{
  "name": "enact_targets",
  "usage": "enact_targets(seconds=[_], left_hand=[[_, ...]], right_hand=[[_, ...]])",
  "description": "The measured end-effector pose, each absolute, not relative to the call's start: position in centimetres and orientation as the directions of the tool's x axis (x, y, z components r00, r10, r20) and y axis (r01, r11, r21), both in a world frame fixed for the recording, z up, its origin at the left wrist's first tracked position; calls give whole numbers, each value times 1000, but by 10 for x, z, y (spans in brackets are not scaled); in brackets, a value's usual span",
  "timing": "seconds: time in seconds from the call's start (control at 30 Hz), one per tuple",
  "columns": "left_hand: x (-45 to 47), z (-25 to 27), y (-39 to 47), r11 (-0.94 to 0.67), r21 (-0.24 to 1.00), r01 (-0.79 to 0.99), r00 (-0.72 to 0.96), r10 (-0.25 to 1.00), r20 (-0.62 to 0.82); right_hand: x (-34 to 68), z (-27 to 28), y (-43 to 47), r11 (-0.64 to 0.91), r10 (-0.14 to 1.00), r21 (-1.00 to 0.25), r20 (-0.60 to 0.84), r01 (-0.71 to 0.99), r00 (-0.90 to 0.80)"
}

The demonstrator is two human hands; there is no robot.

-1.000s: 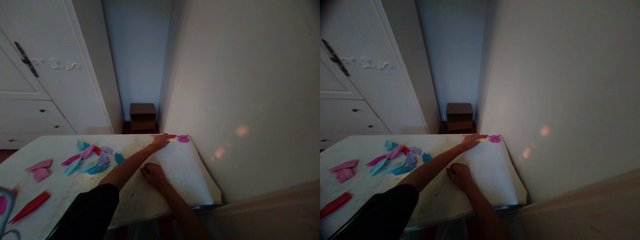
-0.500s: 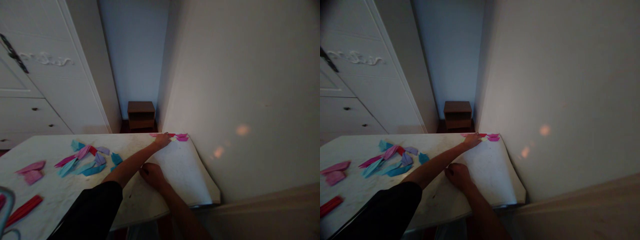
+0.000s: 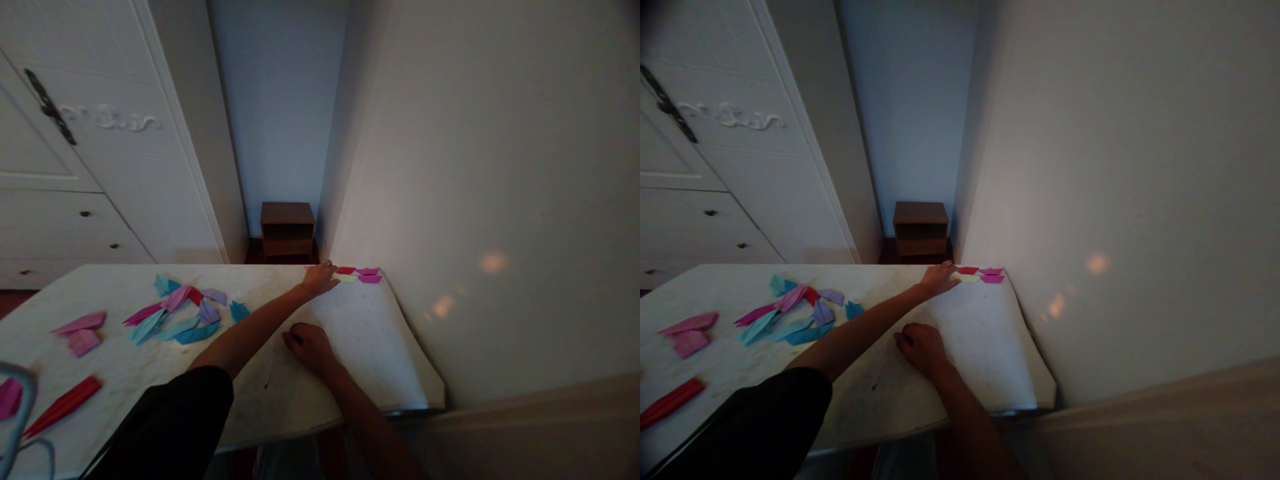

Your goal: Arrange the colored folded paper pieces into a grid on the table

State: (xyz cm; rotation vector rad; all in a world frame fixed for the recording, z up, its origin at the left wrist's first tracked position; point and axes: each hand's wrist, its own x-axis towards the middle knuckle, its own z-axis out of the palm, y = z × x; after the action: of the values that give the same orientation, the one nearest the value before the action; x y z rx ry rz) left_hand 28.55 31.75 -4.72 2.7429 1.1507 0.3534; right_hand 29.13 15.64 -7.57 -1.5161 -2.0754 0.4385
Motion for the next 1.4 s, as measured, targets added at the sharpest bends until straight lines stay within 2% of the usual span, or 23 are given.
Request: enact_targets(seconds=[0.3,0.87,1.23,1.4], left_hand=[[231,-45,334,-707,206,677,698,705,127],[226,-43,326,-697,160,699,691,716,103],[183,-18,289,-691,164,704,666,722,187],[137,-4,238,-703,275,656,626,711,321]], right_hand=[[291,-76,156,316,946,-574,253,755,-204],[291,-75,156,299,952,-623,247,723,-181],[293,-76,156,326,944,-658,270,679,-192],[294,-79,156,320,947,-658,245,682,-208]])
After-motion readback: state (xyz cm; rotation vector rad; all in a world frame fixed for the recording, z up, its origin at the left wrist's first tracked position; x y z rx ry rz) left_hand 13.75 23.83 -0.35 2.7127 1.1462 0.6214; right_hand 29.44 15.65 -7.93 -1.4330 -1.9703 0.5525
